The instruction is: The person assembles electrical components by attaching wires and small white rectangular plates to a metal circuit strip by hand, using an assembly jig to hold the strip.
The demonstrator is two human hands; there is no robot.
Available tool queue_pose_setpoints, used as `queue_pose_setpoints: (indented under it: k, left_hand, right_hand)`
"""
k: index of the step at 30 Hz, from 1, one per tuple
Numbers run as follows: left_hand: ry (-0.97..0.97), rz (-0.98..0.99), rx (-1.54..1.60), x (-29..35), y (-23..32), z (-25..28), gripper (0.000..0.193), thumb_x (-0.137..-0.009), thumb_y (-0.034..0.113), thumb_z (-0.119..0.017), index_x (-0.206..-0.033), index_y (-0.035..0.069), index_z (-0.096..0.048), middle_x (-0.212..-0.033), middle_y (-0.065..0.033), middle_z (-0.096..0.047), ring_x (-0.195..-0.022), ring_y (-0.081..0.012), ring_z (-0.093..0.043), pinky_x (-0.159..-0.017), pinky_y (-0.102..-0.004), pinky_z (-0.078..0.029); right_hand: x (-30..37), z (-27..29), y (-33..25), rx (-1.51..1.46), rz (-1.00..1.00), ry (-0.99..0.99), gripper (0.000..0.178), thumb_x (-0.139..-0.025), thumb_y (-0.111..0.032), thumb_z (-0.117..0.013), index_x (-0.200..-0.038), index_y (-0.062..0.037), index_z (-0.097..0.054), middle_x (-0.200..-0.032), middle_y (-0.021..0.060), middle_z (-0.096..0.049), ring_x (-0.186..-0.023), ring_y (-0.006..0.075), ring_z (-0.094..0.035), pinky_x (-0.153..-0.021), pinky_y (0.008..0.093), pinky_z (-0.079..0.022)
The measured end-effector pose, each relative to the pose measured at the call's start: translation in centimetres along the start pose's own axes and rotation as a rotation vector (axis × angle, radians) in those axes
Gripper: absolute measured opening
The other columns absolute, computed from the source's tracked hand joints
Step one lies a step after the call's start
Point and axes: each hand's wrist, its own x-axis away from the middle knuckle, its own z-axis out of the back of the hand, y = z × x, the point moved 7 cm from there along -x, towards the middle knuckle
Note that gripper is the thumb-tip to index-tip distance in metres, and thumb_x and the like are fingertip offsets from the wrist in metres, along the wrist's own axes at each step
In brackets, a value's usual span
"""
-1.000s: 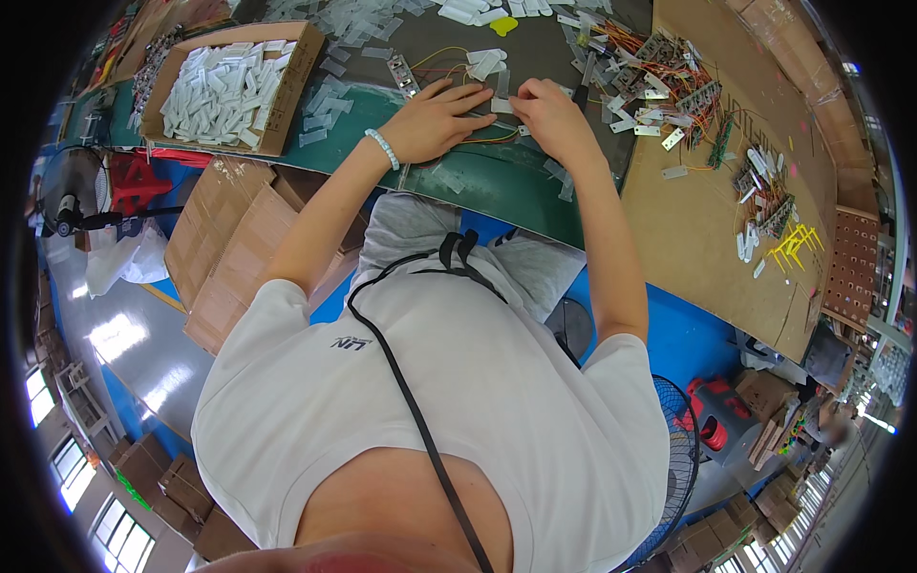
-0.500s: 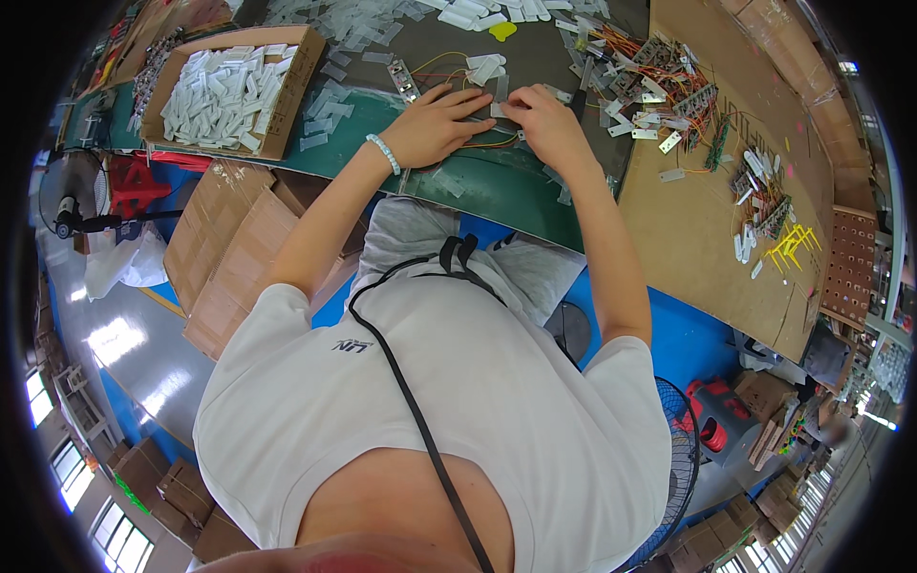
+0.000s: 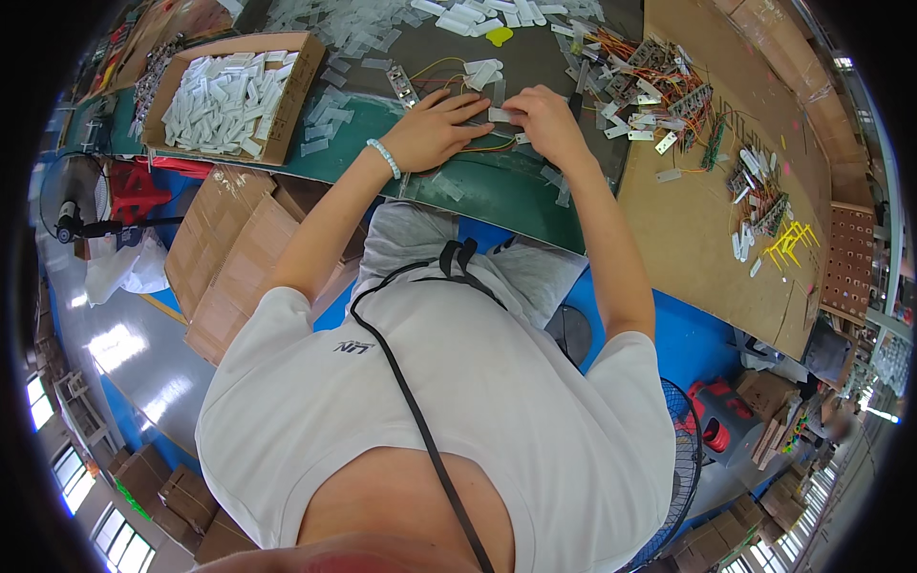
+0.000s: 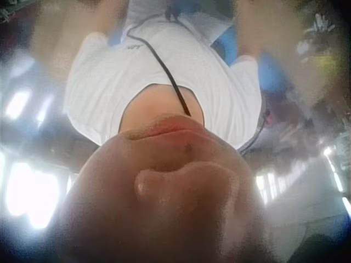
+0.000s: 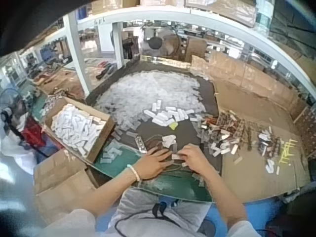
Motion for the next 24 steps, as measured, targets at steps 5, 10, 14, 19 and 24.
queue_pose_setpoints:
  k: [5, 10, 14, 19, 24]
  left_hand:
    - [0.012, -0.003, 0.011, 0.0, 0.1, 0.2, 0.037, -0.095, 0.026, -0.061, -0.131, 0.023, -0.066, -0.151, -0.0055, -0.051, -0.140, -0.0231, -0.045, -0.117, -0.0482, -0.031]
    - [0.005, 0.005, 0.016, 0.0, 0.0, 0.2, 0.037, -0.095, 0.026, -0.061, -0.131, 0.024, -0.065, -0.151, -0.0058, -0.051, -0.141, -0.0229, -0.044, -0.118, -0.0480, -0.031]
    - [-0.001, 0.007, 0.017, -0.2, 0.0, 0.1, 0.037, -0.095, 0.026, -0.061, -0.131, 0.023, -0.065, -0.151, -0.0058, -0.051, -0.141, -0.0227, -0.044, -0.118, -0.0481, -0.030]
    - [-0.045, 0.019, 0.037, 0.2, -0.1, 0.0, 0.043, -0.094, 0.024, -0.064, -0.136, 0.021, -0.061, -0.154, -0.0057, -0.046, -0.144, -0.0235, -0.040, -0.118, -0.0495, -0.030]
    - [0.009, -0.002, 0.022, 0.0, 0.0, 0.0, 0.038, -0.095, 0.026, -0.062, -0.133, 0.023, -0.064, -0.151, -0.0050, -0.051, -0.141, -0.0223, -0.043, -0.118, -0.0486, -0.030]
  right_hand:
    - [0.5, 0.3, 0.4, -0.094, -0.069, 0.054, 0.023, -0.081, 0.000, -0.072, -0.104, -0.0010, -0.072, -0.097, 0.0129, -0.071, -0.089, 0.0302, -0.067, -0.079, 0.0368, -0.053]
    - [0.5, 0.2, 1.1, -0.159, -0.144, 0.014, 0.023, -0.082, 0.000, -0.072, -0.105, -0.0002, -0.071, -0.097, 0.0121, -0.071, -0.086, 0.0270, -0.068, -0.077, 0.0354, -0.053]
    - [0.9, 1.5, 0.9, -0.168, -0.080, 0.074, 0.018, -0.085, -0.003, -0.071, -0.103, -0.0002, -0.072, -0.098, 0.0113, -0.071, -0.086, 0.0264, -0.069, -0.076, 0.0341, -0.053]
    - [4.7, 4.0, 4.0, 0.111, -0.603, 0.150, 0.038, -0.085, -0.024, -0.075, -0.117, -0.0074, -0.067, -0.115, 0.0168, -0.069, -0.102, 0.0351, -0.068, -0.086, 0.0427, -0.054]
    - [6.3, 3.5, 7.6, 0.080, -0.747, 0.108, 0.056, -0.086, -0.034, -0.075, -0.130, -0.0046, -0.056, -0.109, 0.0195, -0.069, -0.099, 0.0367, -0.070, -0.080, 0.0460, -0.057]
